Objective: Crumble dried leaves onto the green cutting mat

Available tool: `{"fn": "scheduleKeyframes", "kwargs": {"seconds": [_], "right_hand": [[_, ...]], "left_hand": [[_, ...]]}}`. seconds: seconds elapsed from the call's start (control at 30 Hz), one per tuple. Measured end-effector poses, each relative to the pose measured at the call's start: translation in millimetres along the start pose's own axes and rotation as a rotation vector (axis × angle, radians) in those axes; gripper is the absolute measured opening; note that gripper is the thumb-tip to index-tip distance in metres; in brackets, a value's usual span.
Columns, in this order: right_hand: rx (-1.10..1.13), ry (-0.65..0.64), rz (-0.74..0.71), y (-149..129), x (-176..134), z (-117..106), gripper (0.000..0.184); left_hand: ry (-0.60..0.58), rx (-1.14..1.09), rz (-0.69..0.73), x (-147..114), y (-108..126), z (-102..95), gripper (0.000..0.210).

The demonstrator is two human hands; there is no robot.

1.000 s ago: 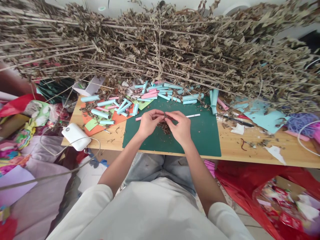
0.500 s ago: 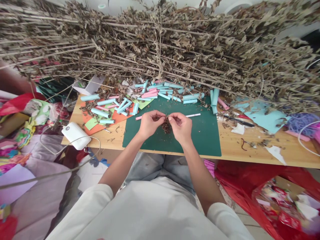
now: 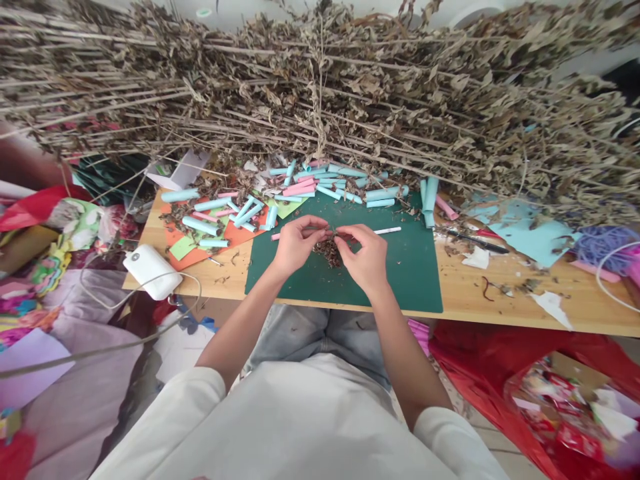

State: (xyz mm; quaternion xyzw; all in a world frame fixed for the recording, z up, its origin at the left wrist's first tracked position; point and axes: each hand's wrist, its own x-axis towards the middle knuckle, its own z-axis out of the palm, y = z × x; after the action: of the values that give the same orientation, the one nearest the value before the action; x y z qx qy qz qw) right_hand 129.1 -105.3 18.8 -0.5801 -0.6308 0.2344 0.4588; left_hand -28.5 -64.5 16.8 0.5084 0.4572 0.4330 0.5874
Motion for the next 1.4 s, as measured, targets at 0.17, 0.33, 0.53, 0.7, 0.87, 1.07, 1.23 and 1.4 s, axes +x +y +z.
{"fn": "scheduleKeyframes", "kwargs": {"seconds": [0.17,0.33,0.53,0.7,0.87,1.07,1.23,1.4], "right_hand": [[0.053,-0.019,-0.008,-7.7,4.2,2.3,0.016],[0.086,-0.005,0.003,-6.3,3.9,4.6,0.016],[0.065,-0.012,0.003,-1.6,3.0,3.7,0.017],[0.053,0.003,-0.052,-1.8,1.4,3.5,0.019],[0.032,0.066,-0.077,-0.8,1.4,4.0,0.015],[-0.002,0.101,-0.033,2.6,1.4,6.0,0.017],[-0.023,0.093,-0.059,3.8,-0.5,7.5,0.016],[-0.067,0.078,-0.06,2.1,-2.2,8.1,0.014]], "left_hand": [[-0.026,0.199,0.119,-4.1,5.1,2.9,0.021],[-0.059,0.298,0.173,-7.1,8.0,5.7,0.025],[-0.031,0.176,0.064,-6.3,11.5,7.5,0.017],[0.0,-0.039,-0.076,-2.4,10.3,6.6,0.027],[0.001,-0.128,-0.11,-1.5,7.4,5.6,0.032],[-0.029,-0.142,-0.143,-2.6,4.8,7.6,0.037],[-0.044,0.079,0.001,-4.9,0.7,6.3,0.026],[-0.074,0.582,0.326,-9.1,2.8,6.7,0.018]]}}
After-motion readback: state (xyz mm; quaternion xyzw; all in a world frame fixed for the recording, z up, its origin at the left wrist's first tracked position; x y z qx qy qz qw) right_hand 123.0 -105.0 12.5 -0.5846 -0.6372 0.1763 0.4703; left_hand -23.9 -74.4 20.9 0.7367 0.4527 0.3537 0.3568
